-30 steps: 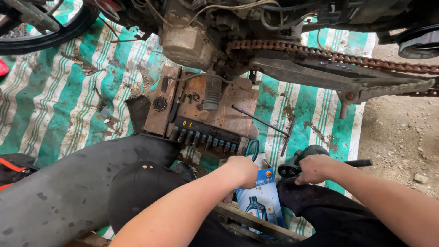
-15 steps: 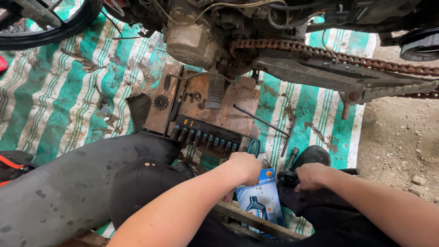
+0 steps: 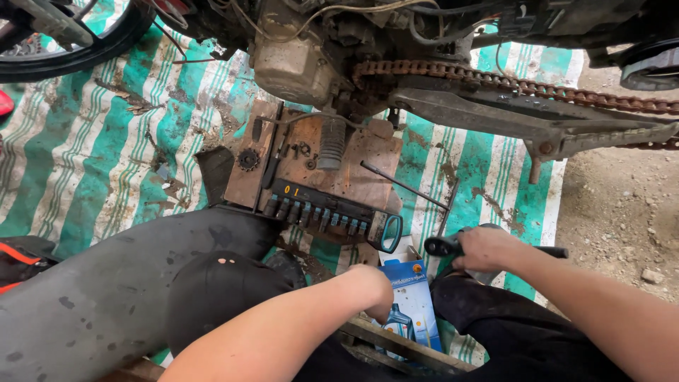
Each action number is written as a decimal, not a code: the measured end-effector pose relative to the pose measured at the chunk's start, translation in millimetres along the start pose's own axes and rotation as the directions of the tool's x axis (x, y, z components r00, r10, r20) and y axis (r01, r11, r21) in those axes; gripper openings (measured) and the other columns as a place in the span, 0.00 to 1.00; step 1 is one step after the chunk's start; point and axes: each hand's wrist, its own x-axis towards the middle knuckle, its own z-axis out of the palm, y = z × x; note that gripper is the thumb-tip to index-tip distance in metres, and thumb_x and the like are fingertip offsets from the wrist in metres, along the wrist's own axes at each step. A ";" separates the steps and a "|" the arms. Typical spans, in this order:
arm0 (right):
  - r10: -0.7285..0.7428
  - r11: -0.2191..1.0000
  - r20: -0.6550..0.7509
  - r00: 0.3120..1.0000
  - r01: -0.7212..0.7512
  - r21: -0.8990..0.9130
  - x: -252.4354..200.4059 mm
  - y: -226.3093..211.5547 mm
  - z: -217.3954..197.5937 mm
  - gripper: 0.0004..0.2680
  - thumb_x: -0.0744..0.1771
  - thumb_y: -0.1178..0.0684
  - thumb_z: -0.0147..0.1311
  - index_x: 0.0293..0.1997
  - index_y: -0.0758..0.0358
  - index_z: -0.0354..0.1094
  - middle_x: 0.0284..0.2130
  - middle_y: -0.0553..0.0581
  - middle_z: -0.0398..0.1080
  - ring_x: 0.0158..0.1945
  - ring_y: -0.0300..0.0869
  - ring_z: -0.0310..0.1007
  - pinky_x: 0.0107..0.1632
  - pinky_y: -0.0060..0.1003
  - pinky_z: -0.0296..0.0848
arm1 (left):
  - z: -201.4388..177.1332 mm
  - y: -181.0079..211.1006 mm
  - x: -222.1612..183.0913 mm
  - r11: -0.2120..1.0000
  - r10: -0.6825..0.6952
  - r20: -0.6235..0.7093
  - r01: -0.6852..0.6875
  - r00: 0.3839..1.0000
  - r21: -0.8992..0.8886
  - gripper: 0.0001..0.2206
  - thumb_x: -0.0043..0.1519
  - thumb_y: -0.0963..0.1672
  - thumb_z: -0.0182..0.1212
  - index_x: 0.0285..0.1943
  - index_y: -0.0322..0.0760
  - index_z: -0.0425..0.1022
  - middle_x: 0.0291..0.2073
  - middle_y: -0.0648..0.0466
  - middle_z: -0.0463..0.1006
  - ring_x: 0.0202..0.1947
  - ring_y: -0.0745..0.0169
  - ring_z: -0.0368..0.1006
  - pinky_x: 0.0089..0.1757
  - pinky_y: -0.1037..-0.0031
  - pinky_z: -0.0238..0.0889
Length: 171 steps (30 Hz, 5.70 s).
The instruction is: Using a socket wrench to loosen or tighten bolts on a motorcycle engine
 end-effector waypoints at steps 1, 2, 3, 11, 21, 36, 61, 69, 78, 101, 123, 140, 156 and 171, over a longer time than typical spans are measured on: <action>-0.002 1.000 0.002 1.000 0.002 -0.001 -8.3 -1.9 -10.9 0.21 0.70 0.27 0.60 0.59 0.52 0.71 0.51 0.53 0.81 0.52 0.48 0.84 0.52 0.47 0.83 | -1.6 -0.6 1.3 1.000 0.001 0.002 -0.001 1.000 -0.002 0.33 0.74 0.58 0.49 0.88 0.47 0.60 0.81 0.50 0.64 0.77 0.39 0.64 0.66 0.43 0.67; 0.016 0.997 0.017 1.000 -0.017 0.070 -16.6 -3.9 -21.8 0.18 0.71 0.29 0.56 0.57 0.50 0.71 0.41 0.47 0.75 0.42 0.40 0.78 0.42 0.35 0.80 | -3.1 -1.2 2.4 0.998 -0.043 -0.043 0.041 0.998 -0.054 0.33 0.74 0.59 0.50 0.87 0.47 0.61 0.82 0.49 0.63 0.77 0.37 0.63 0.66 0.42 0.66; 0.035 0.989 0.033 0.999 -0.040 0.142 -25.3 -5.1 -32.8 0.16 0.73 0.31 0.53 0.55 0.49 0.70 0.30 0.42 0.70 0.32 0.31 0.73 0.32 0.23 0.78 | -5.3 -1.8 3.7 0.991 -0.089 -0.087 0.079 0.992 -0.105 0.33 0.74 0.59 0.51 0.87 0.47 0.61 0.82 0.49 0.62 0.77 0.36 0.63 0.66 0.42 0.65; 0.079 0.841 -0.173 0.982 0.028 0.540 -8.8 15.3 -41.1 0.19 0.69 0.29 0.58 0.39 0.57 0.69 0.29 0.58 0.73 0.33 0.49 0.72 0.38 0.46 0.60 | -1.8 8.1 -4.9 0.999 -0.011 -0.083 0.008 0.996 -0.040 0.28 0.75 0.52 0.44 0.86 0.48 0.61 0.76 0.49 0.69 0.68 0.37 0.71 0.59 0.43 0.73; 0.145 0.720 -0.164 0.976 0.009 0.694 -2.2 27.8 -34.3 0.18 0.70 0.35 0.63 0.32 0.58 0.65 0.22 0.56 0.62 0.27 0.46 0.59 0.35 0.45 0.50 | -5.4 9.3 -1.2 0.997 -0.028 -0.148 0.017 0.989 -0.076 0.24 0.75 0.50 0.47 0.81 0.44 0.70 0.73 0.48 0.72 0.66 0.35 0.74 0.59 0.44 0.72; -0.493 -0.208 -0.258 0.831 0.175 0.962 35.3 94.4 8.5 0.11 0.69 0.56 0.64 0.30 0.58 0.62 0.10 0.48 0.51 0.11 0.37 0.47 0.16 0.35 0.44 | -7.2 1.5 -1.5 0.996 -0.051 -0.122 0.042 0.991 -0.078 0.26 0.76 0.56 0.47 0.79 0.48 0.72 0.74 0.51 0.71 0.67 0.36 0.72 0.59 0.46 0.71; -0.080 0.305 -0.177 0.981 0.193 0.933 -9.9 31.4 -37.9 0.15 0.68 0.47 0.72 0.40 0.67 0.67 0.15 0.53 0.58 0.15 0.41 0.53 0.20 0.37 0.54 | -6.4 4.7 -5.8 0.993 -0.080 -0.159 0.064 0.984 -0.104 0.24 0.75 0.54 0.49 0.79 0.48 0.72 0.73 0.50 0.72 0.68 0.38 0.71 0.61 0.44 0.68; -0.132 0.922 -0.368 0.920 0.251 0.296 -11.1 -4.6 -37.7 0.21 0.73 0.29 0.44 0.32 0.55 0.64 0.24 0.58 0.72 0.30 0.52 0.72 0.39 0.49 0.63 | -4.9 19.6 -12.2 0.999 0.003 -0.097 -0.007 0.995 -0.049 0.25 0.75 0.50 0.49 0.83 0.50 0.67 0.76 0.51 0.69 0.72 0.31 0.68 0.64 0.39 0.65; -0.453 0.891 -0.414 0.790 0.409 -0.196 26.1 -31.3 -42.9 0.14 0.72 0.31 0.54 0.39 0.46 0.66 0.29 0.53 0.76 0.37 0.58 0.77 0.36 0.57 0.68 | 20.0 46.6 -22.2 0.993 0.102 -0.180 -0.111 0.978 -0.039 0.26 0.73 0.48 0.52 0.83 0.46 0.69 0.78 0.50 0.70 0.74 0.30 0.68 0.61 0.32 0.66; -0.236 0.936 -0.665 0.709 0.350 0.041 172.6 -126.2 4.4 0.20 0.67 0.38 0.68 0.56 0.61 0.69 0.52 0.66 0.68 0.55 0.70 0.72 0.45 0.69 0.78 | 19.9 35.2 -25.6 0.996 0.082 -0.221 -0.089 0.972 -0.024 0.25 0.76 0.46 0.48 0.85 0.45 0.67 0.80 0.44 0.66 0.76 0.24 0.62 0.63 0.27 0.59; -0.084 0.837 -0.698 0.712 0.430 0.338 158.4 -84.1 -26.9 0.14 0.74 0.41 0.53 0.49 0.62 0.73 0.38 0.65 0.82 0.36 0.63 0.80 0.34 0.59 0.75 | 16.9 29.1 -21.8 0.997 0.071 -0.176 -0.069 0.982 0.019 0.23 0.76 0.46 0.48 0.81 0.46 0.71 0.78 0.43 0.68 0.73 0.24 0.65 0.63 0.31 0.61; -0.148 0.908 -0.638 0.755 0.360 0.216 183.2 -65.4 -7.8 0.10 0.72 0.44 0.54 0.45 0.60 0.77 0.41 0.65 0.81 0.42 0.64 0.79 0.39 0.62 0.78 | 14.4 25.5 -26.4 0.997 0.079 -0.187 -0.080 0.979 0.005 0.24 0.75 0.46 0.50 0.82 0.44 0.69 0.78 0.39 0.67 0.74 0.25 0.64 0.65 0.30 0.59; -0.131 0.952 -0.461 0.878 0.241 0.187 179.5 -66.9 -4.0 0.13 0.75 0.44 0.45 0.49 0.59 0.76 0.40 0.65 0.82 0.43 0.64 0.81 0.37 0.61 0.80 | 13.5 23.8 -14.0 0.998 0.039 -0.216 -0.048 0.976 -0.034 0.24 0.75 0.46 0.51 0.82 0.43 0.69 0.80 0.40 0.65 0.75 0.24 0.63 0.65 0.33 0.60; -0.126 0.952 -0.478 0.869 0.240 0.187 179.4 -68.1 -3.7 0.12 0.74 0.44 0.46 0.50 0.57 0.77 0.42 0.65 0.82 0.45 0.65 0.82 0.42 0.62 0.81 | 12.5 22.4 -20.7 0.998 0.063 -0.211 -0.064 0.976 0.002 0.23 0.75 0.45 0.51 0.81 0.43 0.71 0.78 0.39 0.68 0.73 0.23 0.65 0.64 0.32 0.61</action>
